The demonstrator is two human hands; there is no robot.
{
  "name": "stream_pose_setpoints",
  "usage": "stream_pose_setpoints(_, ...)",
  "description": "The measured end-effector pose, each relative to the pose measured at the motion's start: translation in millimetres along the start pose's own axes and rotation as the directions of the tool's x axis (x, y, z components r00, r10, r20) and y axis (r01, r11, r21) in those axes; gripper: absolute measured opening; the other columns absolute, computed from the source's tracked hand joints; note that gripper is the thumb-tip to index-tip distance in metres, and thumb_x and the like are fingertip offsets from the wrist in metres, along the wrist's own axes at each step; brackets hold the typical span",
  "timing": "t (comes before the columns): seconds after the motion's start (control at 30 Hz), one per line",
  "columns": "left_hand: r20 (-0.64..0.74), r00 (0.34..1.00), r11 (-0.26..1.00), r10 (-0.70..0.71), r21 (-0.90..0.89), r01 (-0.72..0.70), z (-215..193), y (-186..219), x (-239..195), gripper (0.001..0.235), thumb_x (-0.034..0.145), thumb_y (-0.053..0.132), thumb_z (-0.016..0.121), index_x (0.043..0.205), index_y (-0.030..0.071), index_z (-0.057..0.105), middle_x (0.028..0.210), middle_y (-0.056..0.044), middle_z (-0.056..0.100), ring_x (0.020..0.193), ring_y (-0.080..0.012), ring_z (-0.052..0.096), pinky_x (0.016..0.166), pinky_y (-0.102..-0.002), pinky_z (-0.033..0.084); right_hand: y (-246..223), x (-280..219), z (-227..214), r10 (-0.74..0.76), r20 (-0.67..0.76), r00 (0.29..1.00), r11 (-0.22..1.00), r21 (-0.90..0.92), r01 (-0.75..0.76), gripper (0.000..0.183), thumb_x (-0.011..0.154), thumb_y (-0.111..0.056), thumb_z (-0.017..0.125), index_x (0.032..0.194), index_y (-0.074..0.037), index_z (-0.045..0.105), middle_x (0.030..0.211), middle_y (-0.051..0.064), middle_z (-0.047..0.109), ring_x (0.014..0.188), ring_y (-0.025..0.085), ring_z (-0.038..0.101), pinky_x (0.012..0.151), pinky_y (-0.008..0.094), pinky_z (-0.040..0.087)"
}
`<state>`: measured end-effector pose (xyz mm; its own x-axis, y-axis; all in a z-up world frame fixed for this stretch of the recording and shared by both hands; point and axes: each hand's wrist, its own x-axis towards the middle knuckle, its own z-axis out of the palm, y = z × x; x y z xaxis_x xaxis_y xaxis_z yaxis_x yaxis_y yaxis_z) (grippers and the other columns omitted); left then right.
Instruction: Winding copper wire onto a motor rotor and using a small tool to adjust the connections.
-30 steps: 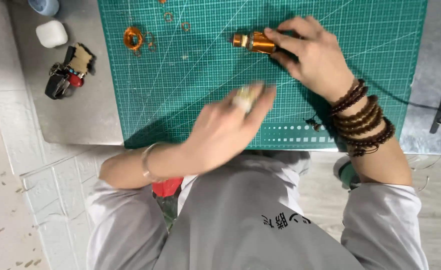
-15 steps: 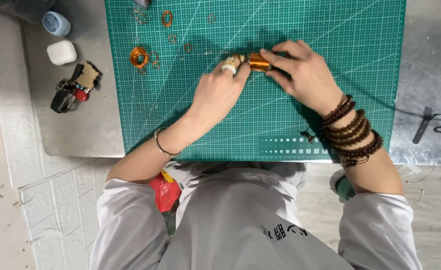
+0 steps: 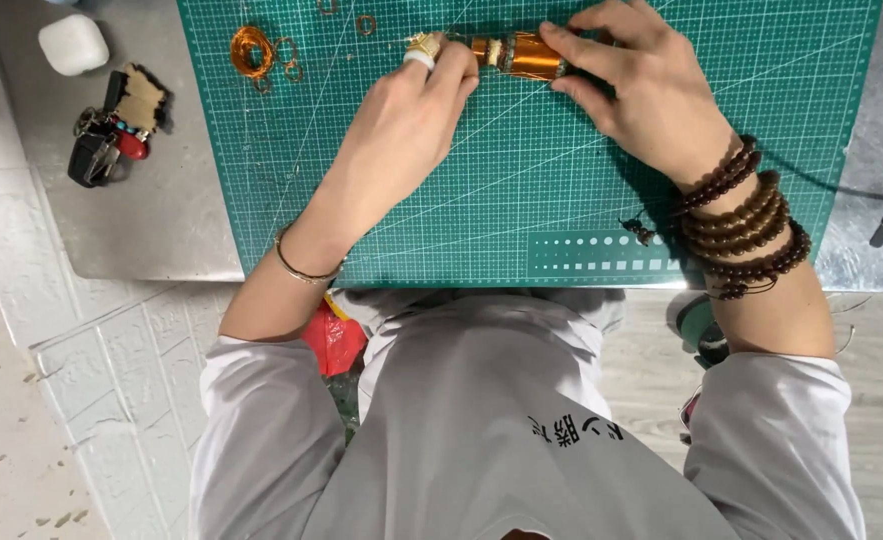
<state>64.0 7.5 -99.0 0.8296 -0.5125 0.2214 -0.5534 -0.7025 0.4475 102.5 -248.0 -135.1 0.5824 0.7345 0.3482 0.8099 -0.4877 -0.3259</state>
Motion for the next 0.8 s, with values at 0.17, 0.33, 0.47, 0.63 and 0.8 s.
stream_pose_setpoints(0.17,0.111,0.993,0.996,-0.041,0.088,0.031,5,-12,-7,0.011,0.098,0.006,0.052,0.09,0.0,0.055,0.08,-0.012,0.05,0.046,-0.0242,0.05,0.038,-0.034,0.044,1,-2,0,0.024,0.004,1.0,0.999,-0.021,-0.024,0.037,0.099,-0.011,0.072,0.132,0.003,0.063,0.121,0.02,0.059,0.108,0.034,0.057,0.092,0.043,0.052)
stream_pose_setpoints(0.33,-0.032,0.999,0.968,-0.002,0.252,0.01,0,-14,-6,0.007,0.097,0.004,0.051,0.091,0.001,0.054,0.082,-0.011,0.048,0.044,-0.0213,0.048,0.035,-0.031,0.043,2,-3,0,0.019,0.014,1.0,1.0,0.006,-0.019,0.038,0.098,-0.008,0.073,0.132,0.004,0.062,0.124,0.02,0.057,0.102,0.034,0.059,0.085,0.043,0.053)
stream_pose_setpoints(0.47,-0.181,0.977,0.981,0.112,0.179,-0.079,0,-10,1,0.001,0.098,0.003,0.055,0.099,0.002,0.054,0.082,-0.01,0.051,0.056,-0.0147,0.049,0.048,-0.025,0.048,0,0,-3,0.012,0.008,1.0,1.0,0.013,-0.012,0.037,0.098,-0.006,0.075,0.131,0.007,0.063,0.123,0.024,0.06,0.11,0.037,0.059,0.09,0.045,0.053)
stream_pose_setpoints(0.63,-0.31,0.942,0.956,0.125,-0.218,-0.199,0,-10,10,0.008,0.099,-0.001,0.054,0.107,-0.002,0.056,0.099,-0.012,0.056,0.071,-0.0212,0.059,0.064,-0.031,0.051,-3,4,-5,0.019,0.007,1.0,0.998,0.059,-0.019,0.038,0.097,-0.002,0.074,0.13,0.01,0.062,0.125,0.025,0.06,0.114,0.039,0.056,0.096,0.047,0.048)
stream_pose_setpoints(0.8,-0.258,0.962,0.946,0.085,-0.283,-0.16,0,-10,8,0.009,0.103,0.006,0.046,0.107,0.001,0.052,0.094,-0.012,0.054,0.061,-0.0186,0.051,0.056,-0.031,0.041,-2,4,-6,0.008,0.002,1.0,0.999,0.04,-0.008,0.039,0.096,-0.001,0.076,0.13,0.011,0.062,0.124,0.026,0.061,0.115,0.038,0.056,0.097,0.047,0.05)
